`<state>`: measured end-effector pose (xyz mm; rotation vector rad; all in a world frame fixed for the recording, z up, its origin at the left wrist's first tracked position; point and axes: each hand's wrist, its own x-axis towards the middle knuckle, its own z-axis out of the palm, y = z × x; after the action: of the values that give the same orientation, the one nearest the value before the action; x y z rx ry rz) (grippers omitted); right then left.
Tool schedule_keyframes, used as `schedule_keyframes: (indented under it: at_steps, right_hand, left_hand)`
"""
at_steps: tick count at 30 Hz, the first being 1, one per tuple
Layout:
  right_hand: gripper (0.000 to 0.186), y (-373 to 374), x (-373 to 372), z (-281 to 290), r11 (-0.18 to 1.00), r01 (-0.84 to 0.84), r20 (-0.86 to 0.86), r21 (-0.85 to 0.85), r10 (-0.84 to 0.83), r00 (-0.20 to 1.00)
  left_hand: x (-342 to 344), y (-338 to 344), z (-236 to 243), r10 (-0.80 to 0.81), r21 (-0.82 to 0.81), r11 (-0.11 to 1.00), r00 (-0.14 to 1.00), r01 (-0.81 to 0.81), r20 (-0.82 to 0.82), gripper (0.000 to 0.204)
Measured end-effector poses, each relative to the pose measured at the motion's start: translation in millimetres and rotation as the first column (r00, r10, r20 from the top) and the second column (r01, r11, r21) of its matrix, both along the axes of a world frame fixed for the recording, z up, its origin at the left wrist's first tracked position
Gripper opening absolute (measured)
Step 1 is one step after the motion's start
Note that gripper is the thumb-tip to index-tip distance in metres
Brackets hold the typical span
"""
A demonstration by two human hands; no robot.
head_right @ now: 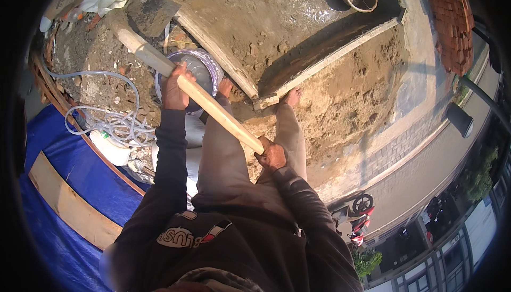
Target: The person uses a long wooden plank to screed and level wet concrete within a wooden form. They repeatedly pull and push the plank across the surface to distribute the material evenly.
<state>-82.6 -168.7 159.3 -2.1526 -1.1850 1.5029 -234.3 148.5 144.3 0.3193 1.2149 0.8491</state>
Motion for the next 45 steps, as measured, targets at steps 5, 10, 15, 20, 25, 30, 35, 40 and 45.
schedule_keyframes:
  at_steps: [5, 10, 15, 20, 25, 30, 35, 40, 45]
  right_hand:
    - [0.042, 6.5, 9.2, -13.0, 0.972, 0.234, -0.070, 0.007, -0.233, 0.970]
    - [0.043, 35.5, 34.8, -63.0, 0.945, 0.328, -0.161, -0.002, -0.324, 0.932]
    - [0.041, 51.5, 43.9, -173.3, 0.902, 0.425, -0.230, 0.080, -0.398, 0.888]
    - [0.043, 12.2, 20.1, -183.4, 0.904, 0.403, -0.179, -0.144, -0.424, 0.888]
    - [0.038, -44.7, 8.8, -165.1, 0.762, 0.535, -0.222, -0.365, -0.630, 0.744]
    - [0.040, -37.4, 5.7, -78.9, 0.705, 0.531, -0.078, -0.471, -0.633, 0.770]
    - [0.039, -38.6, 10.5, -83.9, 0.686, 0.620, -0.172, -0.380, -0.711, 0.682]
    - [0.030, 23.8, 42.5, -157.2, 0.790, 0.608, -0.141, -0.083, -0.613, 0.777]
    - [0.030, 53.0, 34.4, -180.4, 0.813, 0.580, -0.082, -0.046, -0.582, 0.809]
  left_hand:
    - [72.4, -9.5, -81.8, -0.061, -0.062, 0.996, 0.998, 0.059, -0.024, 0.031]
    - [129.4, -65.6, -150.7, -0.229, -0.300, 0.933, 0.972, 0.201, -0.061, 0.020]
    - [158.4, -105.9, -236.1, -0.344, -0.402, 0.879, 0.925, 0.256, -0.165, 0.020]
    - [123.7, -175.3, -273.6, -0.459, -0.673, 0.674, 0.886, 0.305, -0.059, 0.025]
    - [131.3, -220.6, -249.9, -0.505, -0.679, 0.613, 0.861, 0.404, 0.057, 0.022]
    - [121.2, -256.6, -196.1, -0.593, -0.662, 0.628, 0.802, 0.409, -0.067, 0.019]
    - [143.8, -236.3, -172.5, -0.552, -0.536, 0.743, 0.820, 0.402, -0.150, 0.022]
    - [183.2, -164.8, -212.6, -0.575, -0.392, 0.786, 0.798, 0.479, -0.177, 0.026]
    - [175.0, -132.9, -248.7, -0.677, -0.490, 0.685, 0.719, 0.539, -0.156, 0.019]
